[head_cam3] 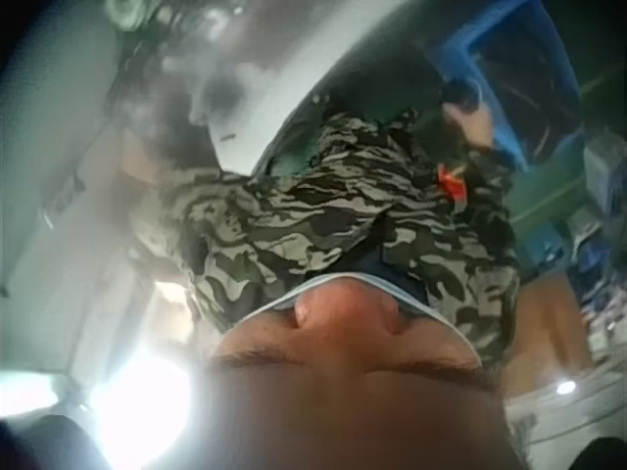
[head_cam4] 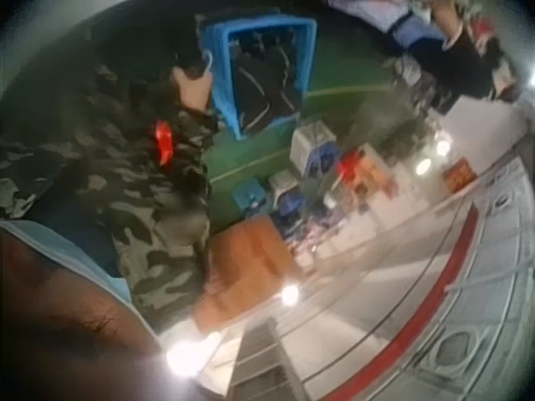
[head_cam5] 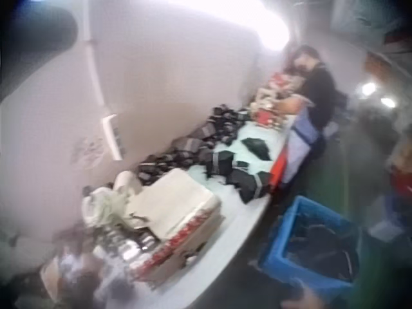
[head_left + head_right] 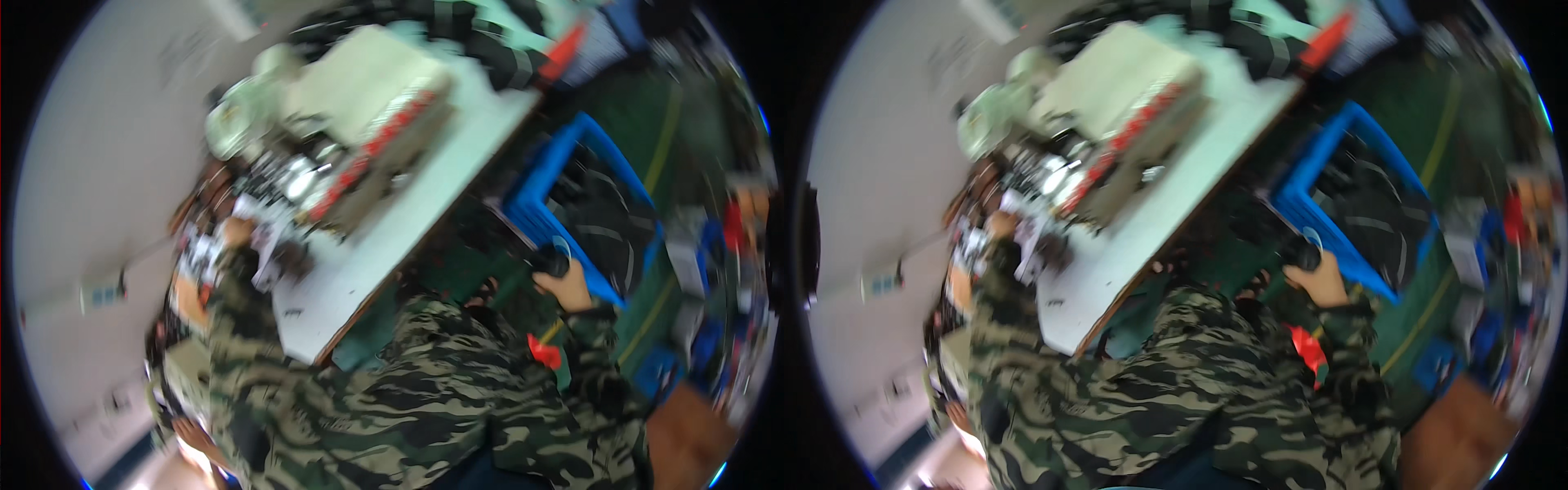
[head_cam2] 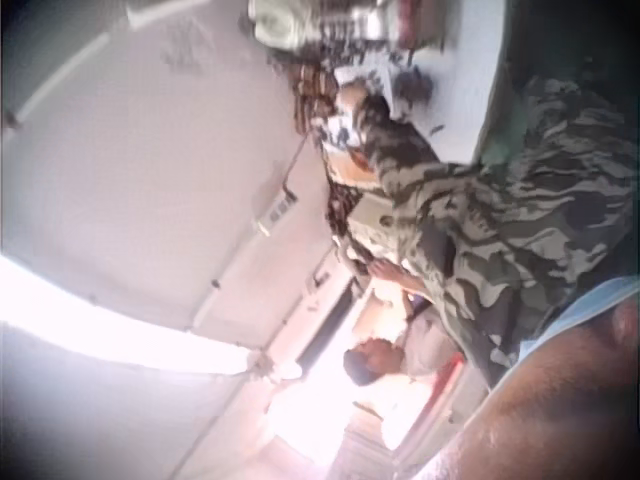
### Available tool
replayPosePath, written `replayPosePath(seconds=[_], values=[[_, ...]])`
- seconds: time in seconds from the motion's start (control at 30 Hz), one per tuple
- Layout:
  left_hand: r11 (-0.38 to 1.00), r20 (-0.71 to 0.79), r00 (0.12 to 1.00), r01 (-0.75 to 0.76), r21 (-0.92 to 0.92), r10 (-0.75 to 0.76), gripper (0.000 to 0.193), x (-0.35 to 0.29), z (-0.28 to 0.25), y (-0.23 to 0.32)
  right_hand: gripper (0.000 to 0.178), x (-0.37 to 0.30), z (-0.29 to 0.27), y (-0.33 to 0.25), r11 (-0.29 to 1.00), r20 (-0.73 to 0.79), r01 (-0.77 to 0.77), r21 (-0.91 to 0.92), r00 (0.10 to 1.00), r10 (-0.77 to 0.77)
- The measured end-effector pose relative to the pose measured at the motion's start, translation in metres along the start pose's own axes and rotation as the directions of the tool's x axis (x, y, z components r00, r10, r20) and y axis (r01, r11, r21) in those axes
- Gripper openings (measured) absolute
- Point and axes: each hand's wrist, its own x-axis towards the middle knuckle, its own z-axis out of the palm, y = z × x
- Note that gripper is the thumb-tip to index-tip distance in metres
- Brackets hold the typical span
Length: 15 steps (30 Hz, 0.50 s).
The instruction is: Using a sewing machine to stitch together components for footwear.
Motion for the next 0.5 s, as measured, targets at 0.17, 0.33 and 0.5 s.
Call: replayPosePath(seconds=[0.17, 0.33, 0.5], values=[[0.771, 0.192, 0.75, -0.585, -0.251, 0.632, 0.007, -0.153, -0.084, 0.135, 0.061, -0.054, -0.018, -0.03, 0.667, -0.031, 0.11, 0.737, 0.991, -0.13], [-0.025, 0.006, -0.032, -0.862, -0.506, 0.999, 0.024, -0.348, -0.132, 0.453, 0.032, -0.093, -0.006, -0.011, 0.802, 0.24, -0.053, 0.595, 0.964, -0.114], [0.292, 0.326, 0.009, 0.425, -0.857, 0.945, 0.034, -0.423, -0.106, 0.565, 0.02, -0.151, -0.049, 0.053, 0.432, -0.312, 0.329, 0.84, 0.943, -0.11]])
